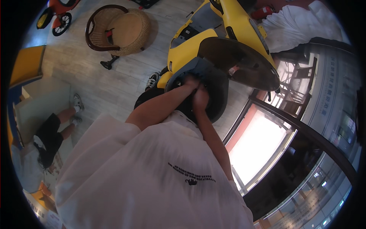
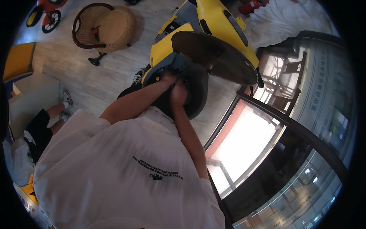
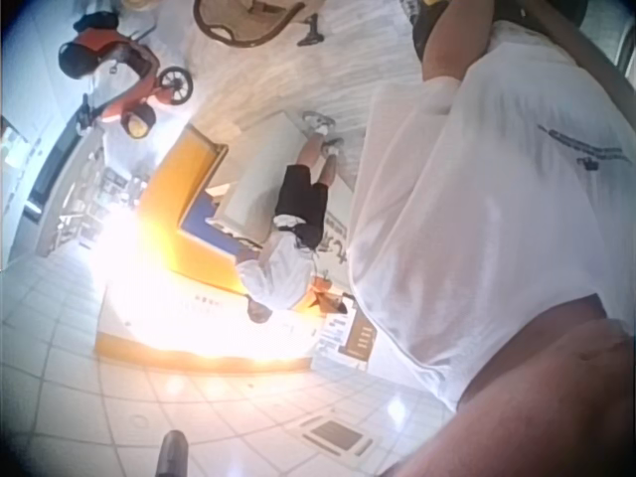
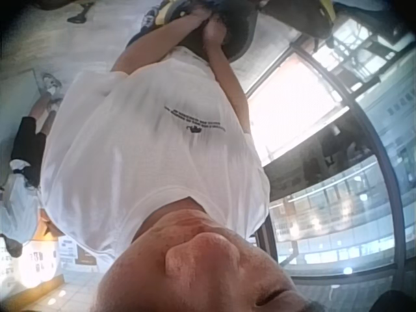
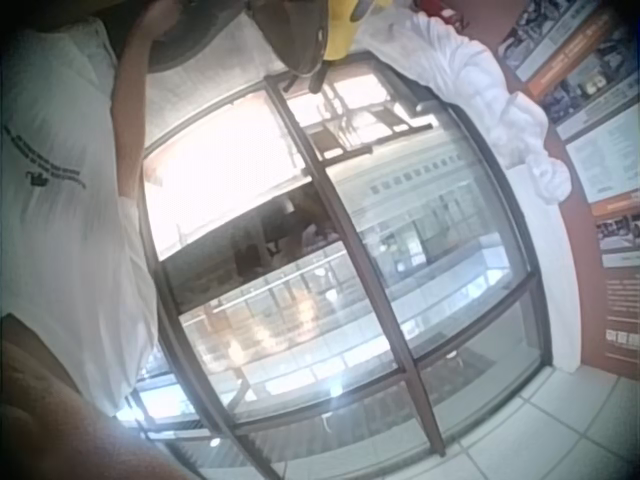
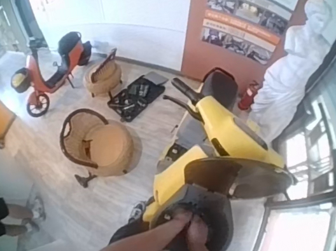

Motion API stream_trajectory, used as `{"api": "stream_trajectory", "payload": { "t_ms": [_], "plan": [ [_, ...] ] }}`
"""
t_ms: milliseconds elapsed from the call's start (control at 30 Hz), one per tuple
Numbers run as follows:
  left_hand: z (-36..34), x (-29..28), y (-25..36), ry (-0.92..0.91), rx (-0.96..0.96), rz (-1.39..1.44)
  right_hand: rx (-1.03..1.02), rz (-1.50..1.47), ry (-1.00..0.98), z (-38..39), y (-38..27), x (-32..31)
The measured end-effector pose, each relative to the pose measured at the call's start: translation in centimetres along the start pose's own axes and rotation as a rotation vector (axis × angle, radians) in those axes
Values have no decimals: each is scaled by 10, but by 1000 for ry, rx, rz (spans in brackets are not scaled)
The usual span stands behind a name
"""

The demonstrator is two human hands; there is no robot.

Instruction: Repairing or inspecting the internal storage compartment under the seat of a yellow scooter.

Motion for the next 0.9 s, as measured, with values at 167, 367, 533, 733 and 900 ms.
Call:
{"api": "stream_trajectory", "payload": {
  "t_ms": [167,367,533,733,900],
  "plan": [
    [-7,10,-9,-187,-143,102,60,-360,13,11,20,12],
    [-26,35,-27,-242,-131,-14,713,-1828,-393,16,40,85],
    [-35,47,-46,-234,-81,108,679,-1555,-340,19,48,88],
    [-13,22,-9,-366,-126,-60,132,-191,64,9,26,9],
    [-18,27,-5,-159,-45,-91,36,13,-7,2,3,-11]
  ]
}}
Point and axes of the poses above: each hand's wrist, its own z-axis away from the middle knuckle, its own x-axis out of the palm, y = z × x, the point moved 6 cm from there along -z, towards the middle knuckle, and after that the axes turned 8 degrees about -y, right-handed, at the moved point
